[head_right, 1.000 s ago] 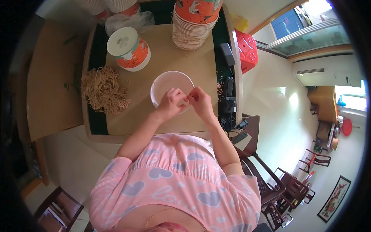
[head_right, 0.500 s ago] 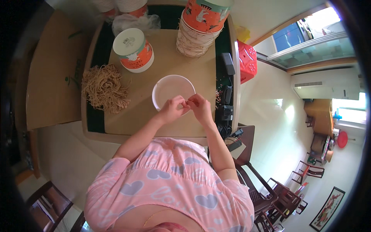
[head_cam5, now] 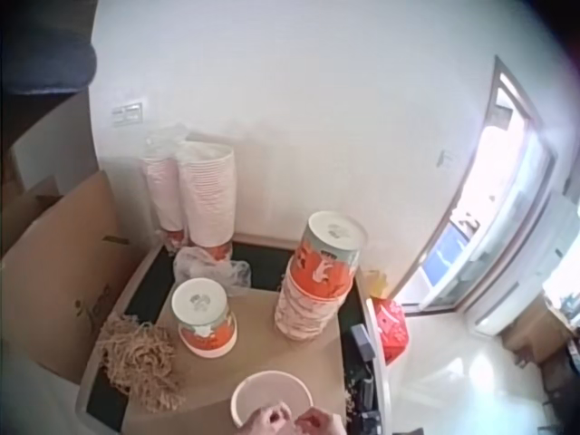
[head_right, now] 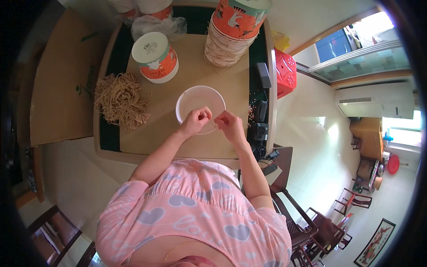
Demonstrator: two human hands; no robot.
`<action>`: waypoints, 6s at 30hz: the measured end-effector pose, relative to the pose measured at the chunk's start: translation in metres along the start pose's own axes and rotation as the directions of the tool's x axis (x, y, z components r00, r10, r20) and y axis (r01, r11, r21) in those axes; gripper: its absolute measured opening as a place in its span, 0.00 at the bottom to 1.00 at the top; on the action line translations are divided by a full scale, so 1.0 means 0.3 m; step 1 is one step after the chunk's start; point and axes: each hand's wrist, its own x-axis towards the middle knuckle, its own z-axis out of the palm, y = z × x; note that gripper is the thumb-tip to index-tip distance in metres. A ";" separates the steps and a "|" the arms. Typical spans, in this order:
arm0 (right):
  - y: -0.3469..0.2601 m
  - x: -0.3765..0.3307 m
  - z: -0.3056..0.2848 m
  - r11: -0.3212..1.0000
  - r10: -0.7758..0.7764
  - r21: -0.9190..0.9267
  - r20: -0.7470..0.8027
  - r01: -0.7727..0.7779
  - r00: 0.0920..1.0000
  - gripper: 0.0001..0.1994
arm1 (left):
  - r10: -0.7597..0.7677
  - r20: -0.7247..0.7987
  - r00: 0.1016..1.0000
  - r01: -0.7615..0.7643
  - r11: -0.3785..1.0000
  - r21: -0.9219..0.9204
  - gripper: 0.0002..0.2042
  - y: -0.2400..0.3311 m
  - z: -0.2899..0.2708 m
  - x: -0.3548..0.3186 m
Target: Sorting paper bowls and securing them with rubber bands.
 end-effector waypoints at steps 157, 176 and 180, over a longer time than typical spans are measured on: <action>-0.045 -0.097 0.094 0.891 -0.243 -0.395 0.002 0.224 0.970 0.04 | -0.051 -0.101 0.994 0.080 0.946 0.314 0.04 0.063 -0.034 -0.101; -0.043 -0.093 0.083 0.936 -0.303 -0.206 -0.063 0.285 0.951 0.06 | 0.015 -0.126 0.992 0.023 0.956 0.294 0.04 0.135 -0.018 -0.111; -0.062 -0.098 0.076 0.962 -0.256 -0.121 -0.087 0.245 0.963 0.06 | 0.044 -0.136 0.990 -0.004 0.960 0.281 0.03 0.157 -0.015 -0.117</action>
